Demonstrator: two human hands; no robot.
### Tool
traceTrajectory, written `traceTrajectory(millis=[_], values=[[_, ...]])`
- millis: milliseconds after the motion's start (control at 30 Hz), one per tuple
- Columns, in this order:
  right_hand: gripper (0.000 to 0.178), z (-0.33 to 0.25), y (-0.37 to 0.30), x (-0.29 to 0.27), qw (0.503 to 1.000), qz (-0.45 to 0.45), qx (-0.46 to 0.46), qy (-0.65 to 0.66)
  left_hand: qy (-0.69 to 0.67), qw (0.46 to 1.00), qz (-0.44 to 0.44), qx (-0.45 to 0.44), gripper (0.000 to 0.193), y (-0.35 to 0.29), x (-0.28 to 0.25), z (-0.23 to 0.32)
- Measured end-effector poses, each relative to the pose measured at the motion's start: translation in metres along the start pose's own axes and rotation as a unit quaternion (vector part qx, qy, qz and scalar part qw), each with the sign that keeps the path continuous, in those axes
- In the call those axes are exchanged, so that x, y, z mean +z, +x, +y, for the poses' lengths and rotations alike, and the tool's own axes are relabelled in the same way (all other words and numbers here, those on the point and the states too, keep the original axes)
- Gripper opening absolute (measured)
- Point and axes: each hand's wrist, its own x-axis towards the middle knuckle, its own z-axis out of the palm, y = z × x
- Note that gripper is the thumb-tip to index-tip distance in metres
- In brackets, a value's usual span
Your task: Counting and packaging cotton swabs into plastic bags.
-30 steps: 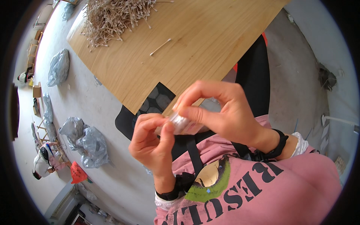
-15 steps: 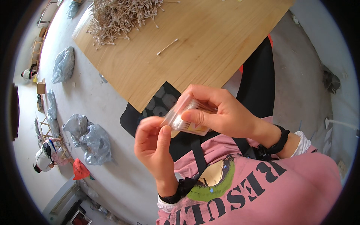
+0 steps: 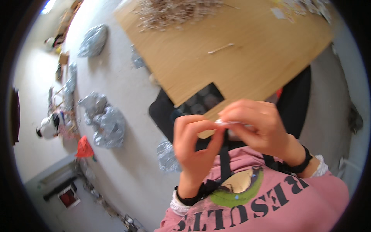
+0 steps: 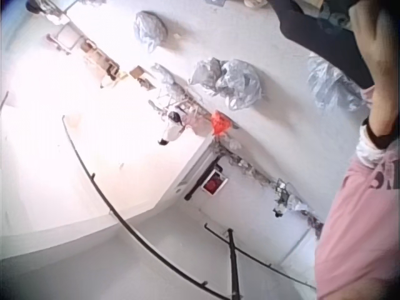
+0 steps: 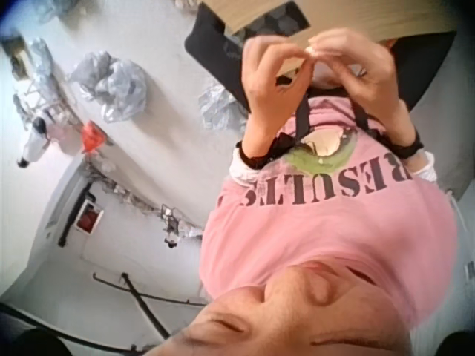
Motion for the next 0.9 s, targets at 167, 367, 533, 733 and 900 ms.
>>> traceTrajectory(millis=[167,367,533,733,900], values=[[0.017,-0.001,-0.006,-0.001,0.999,0.001,0.036,-0.023,-0.035,0.999,0.018,0.026,0.027,-0.001,0.013,-0.005],[0.014,0.001,-0.004,-0.005,0.998,-0.038,0.058,0.001,0.0,0.998,0.036,0.053,0.021,0.003,0.018,-0.004],[0.012,0.002,-0.002,-0.004,0.997,-0.033,0.076,-0.003,0.008,0.999,0.021,0.035,0.021,0.005,0.018,-0.007],[0.018,0.003,0.001,0.003,0.991,0.0,-0.027,-0.128,-0.026,0.999,0.034,-0.015,0.02,0.005,0.018,-0.002],[0.019,0.004,0.0,0.002,0.983,0.007,-0.065,-0.169,-0.015,0.999,0.009,-0.028,0.019,0.005,0.017,-0.001]])
